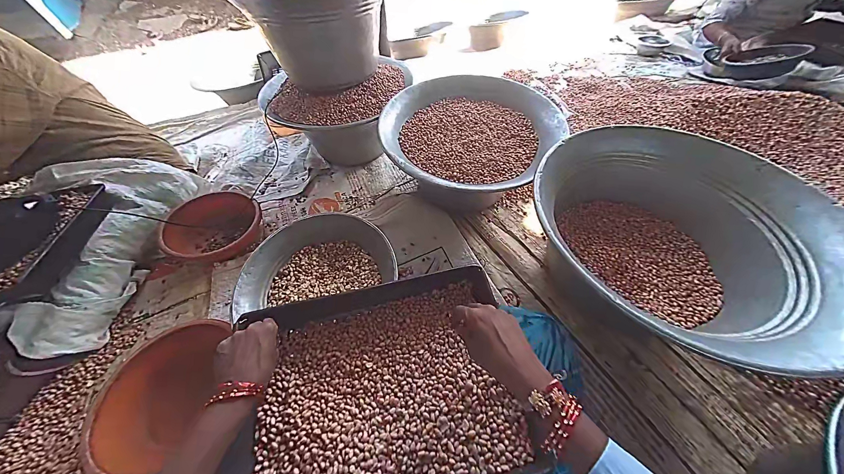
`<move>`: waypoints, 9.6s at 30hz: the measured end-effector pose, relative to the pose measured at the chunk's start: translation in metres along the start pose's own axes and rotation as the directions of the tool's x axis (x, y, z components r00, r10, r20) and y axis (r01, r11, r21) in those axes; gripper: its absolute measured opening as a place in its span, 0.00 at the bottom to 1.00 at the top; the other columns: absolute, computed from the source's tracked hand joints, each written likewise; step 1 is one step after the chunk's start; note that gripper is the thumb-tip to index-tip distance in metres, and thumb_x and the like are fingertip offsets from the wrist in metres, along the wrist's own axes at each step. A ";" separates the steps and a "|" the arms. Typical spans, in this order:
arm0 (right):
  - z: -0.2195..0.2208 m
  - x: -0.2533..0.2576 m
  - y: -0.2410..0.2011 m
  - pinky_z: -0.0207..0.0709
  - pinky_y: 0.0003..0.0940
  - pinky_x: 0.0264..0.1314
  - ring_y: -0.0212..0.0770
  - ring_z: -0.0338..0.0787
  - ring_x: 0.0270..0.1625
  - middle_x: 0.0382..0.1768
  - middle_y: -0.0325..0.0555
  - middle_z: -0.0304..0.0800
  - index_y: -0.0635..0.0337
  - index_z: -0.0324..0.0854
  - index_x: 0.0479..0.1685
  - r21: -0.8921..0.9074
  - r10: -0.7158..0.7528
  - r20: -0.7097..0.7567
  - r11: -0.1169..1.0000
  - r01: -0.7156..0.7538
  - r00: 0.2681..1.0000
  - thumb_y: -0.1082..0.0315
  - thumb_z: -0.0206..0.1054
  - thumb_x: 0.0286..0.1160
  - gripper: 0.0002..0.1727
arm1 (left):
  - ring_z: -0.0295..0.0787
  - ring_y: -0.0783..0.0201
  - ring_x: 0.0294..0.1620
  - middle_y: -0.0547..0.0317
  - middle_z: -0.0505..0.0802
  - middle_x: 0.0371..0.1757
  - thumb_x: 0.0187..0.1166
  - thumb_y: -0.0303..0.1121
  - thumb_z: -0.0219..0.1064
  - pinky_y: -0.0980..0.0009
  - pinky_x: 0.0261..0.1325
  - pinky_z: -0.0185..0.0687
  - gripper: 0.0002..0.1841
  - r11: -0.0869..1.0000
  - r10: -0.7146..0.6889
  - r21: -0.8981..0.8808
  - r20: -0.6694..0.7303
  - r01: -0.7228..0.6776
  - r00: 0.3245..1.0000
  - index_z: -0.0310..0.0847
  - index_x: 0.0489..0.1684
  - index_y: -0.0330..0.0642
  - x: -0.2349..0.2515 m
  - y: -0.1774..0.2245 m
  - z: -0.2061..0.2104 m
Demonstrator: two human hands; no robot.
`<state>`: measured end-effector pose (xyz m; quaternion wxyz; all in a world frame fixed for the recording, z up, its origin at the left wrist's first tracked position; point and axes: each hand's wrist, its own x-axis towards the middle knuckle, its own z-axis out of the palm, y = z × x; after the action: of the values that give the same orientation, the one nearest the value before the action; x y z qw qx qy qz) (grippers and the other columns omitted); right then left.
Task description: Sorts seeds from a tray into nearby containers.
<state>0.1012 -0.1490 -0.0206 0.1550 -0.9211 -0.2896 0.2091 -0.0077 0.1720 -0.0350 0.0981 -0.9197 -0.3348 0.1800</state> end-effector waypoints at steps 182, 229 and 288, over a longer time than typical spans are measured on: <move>0.037 -0.007 0.012 0.79 0.57 0.59 0.67 0.90 0.57 0.48 0.70 0.90 0.76 0.83 0.53 -0.177 0.023 0.034 0.984 -0.016 0.999 0.80 0.52 0.84 0.14 | 0.80 0.63 0.25 0.56 0.91 0.30 0.80 0.29 0.64 0.60 0.37 0.78 0.11 0.504 0.503 -0.728 -0.190 -0.465 0.843 0.92 0.52 0.42 -0.072 0.089 0.047; 0.079 -0.007 -0.035 0.78 0.63 0.58 0.63 0.91 0.56 0.47 0.63 0.93 0.64 0.88 0.54 0.143 -0.140 0.218 0.984 0.111 0.966 0.63 0.63 0.84 0.15 | 0.96 0.42 0.49 0.43 0.96 0.48 0.78 0.29 0.69 0.42 0.54 0.88 0.09 0.633 0.647 -0.409 -0.186 -0.657 0.739 0.94 0.49 0.39 -0.092 0.072 0.053; 0.019 -0.005 -0.027 0.81 0.58 0.60 0.56 0.93 0.53 0.51 0.57 0.93 0.59 0.83 0.68 0.342 -0.180 0.096 0.930 0.137 0.979 0.63 0.57 0.90 0.17 | 0.94 0.38 0.54 0.39 0.96 0.50 0.81 0.26 0.68 0.39 0.63 0.82 0.10 0.720 0.395 -0.506 -0.265 -0.475 0.880 0.94 0.52 0.39 -0.036 0.045 0.022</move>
<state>0.0762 -0.1273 -0.0244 0.3066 -0.8400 -0.3326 0.2996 -0.0158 0.1156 -0.0587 -0.1961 -0.9703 -0.1389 0.0283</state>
